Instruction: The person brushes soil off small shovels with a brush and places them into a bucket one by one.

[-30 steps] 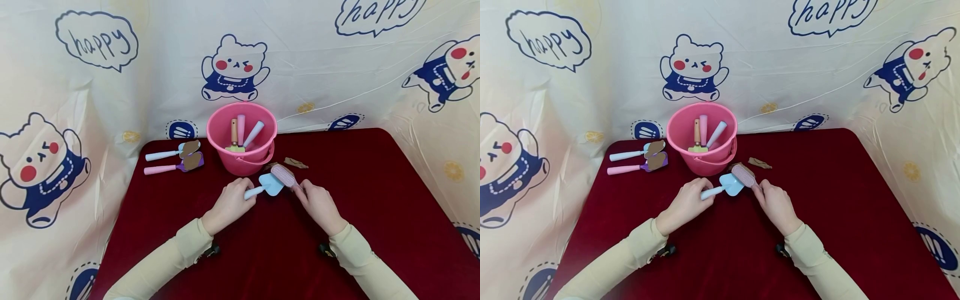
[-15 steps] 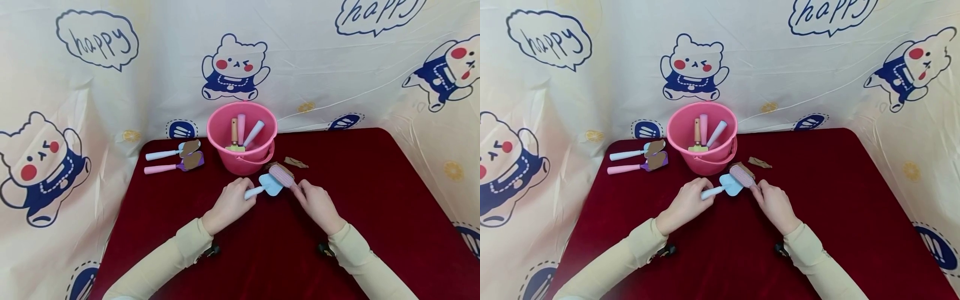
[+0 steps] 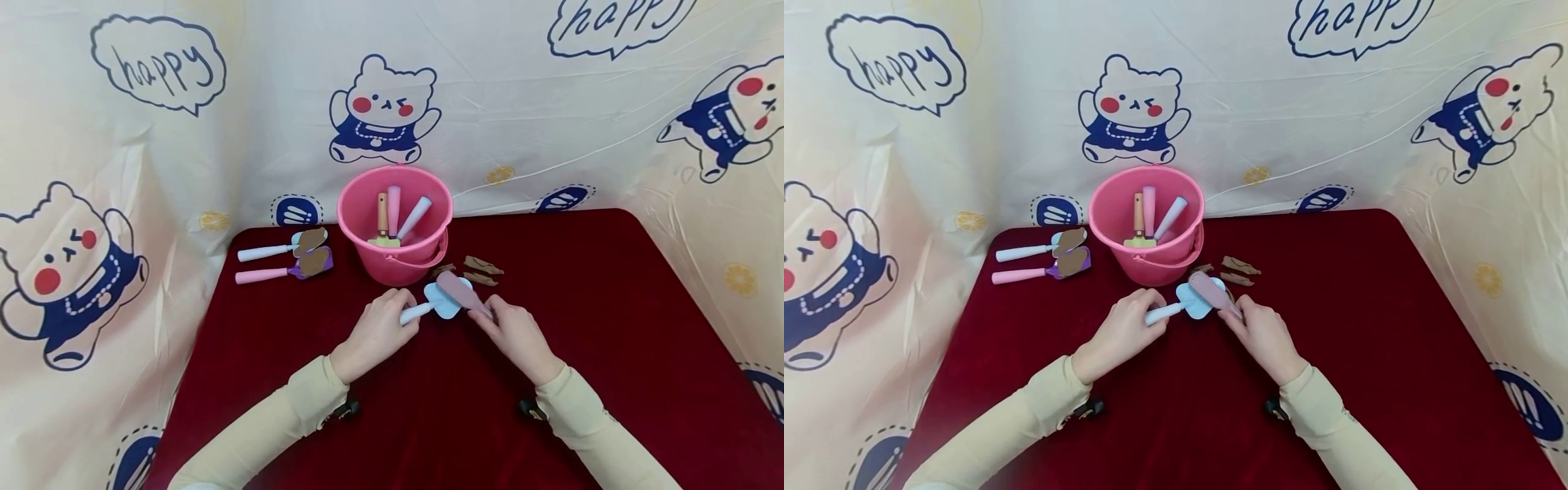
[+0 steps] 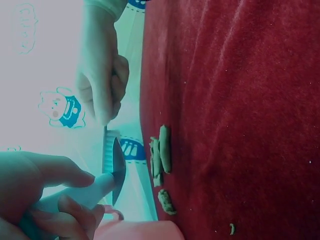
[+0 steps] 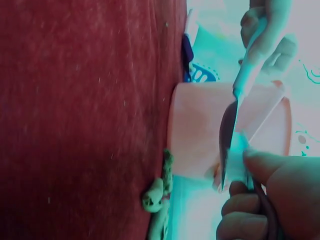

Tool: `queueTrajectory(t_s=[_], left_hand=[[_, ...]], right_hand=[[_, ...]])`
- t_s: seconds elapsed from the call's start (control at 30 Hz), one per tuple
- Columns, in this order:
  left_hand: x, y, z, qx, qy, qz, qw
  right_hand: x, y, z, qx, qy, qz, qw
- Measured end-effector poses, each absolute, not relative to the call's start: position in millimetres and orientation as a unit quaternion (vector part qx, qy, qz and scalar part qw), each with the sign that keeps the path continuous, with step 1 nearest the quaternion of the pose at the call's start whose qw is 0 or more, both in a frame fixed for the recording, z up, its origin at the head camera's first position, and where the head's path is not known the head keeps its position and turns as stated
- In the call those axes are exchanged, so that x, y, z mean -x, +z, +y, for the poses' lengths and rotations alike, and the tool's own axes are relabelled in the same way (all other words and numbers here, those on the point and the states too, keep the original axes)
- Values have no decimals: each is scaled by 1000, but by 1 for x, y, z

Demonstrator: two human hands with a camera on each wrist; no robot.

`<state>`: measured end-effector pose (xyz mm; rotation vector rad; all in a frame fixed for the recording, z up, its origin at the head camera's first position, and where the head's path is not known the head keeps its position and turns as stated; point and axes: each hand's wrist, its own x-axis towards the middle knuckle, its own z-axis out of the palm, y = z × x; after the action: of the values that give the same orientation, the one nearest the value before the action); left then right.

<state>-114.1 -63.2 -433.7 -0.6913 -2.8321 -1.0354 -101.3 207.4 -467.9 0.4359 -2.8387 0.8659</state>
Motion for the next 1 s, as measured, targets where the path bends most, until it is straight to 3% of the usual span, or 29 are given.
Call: queueTrajectory(t_s=[0.3, 0.57, 0.83, 1.0], left_hand=[[112, -436, -65, 222, -331, -917, 18], [114, -435, -63, 224, -332, -916, 23], [113, -435, -64, 222, -337, -915, 24], [112, -435, -65, 219, -345, -912, 30]], right_hand=[[105, -468, 219, -97, 266, -953, 108], [99, -463, 213, -155, 283, -946, 42], [104, -464, 223, -111, 247, -960, 68], [106, -460, 228, -54, 282, -957, 31]])
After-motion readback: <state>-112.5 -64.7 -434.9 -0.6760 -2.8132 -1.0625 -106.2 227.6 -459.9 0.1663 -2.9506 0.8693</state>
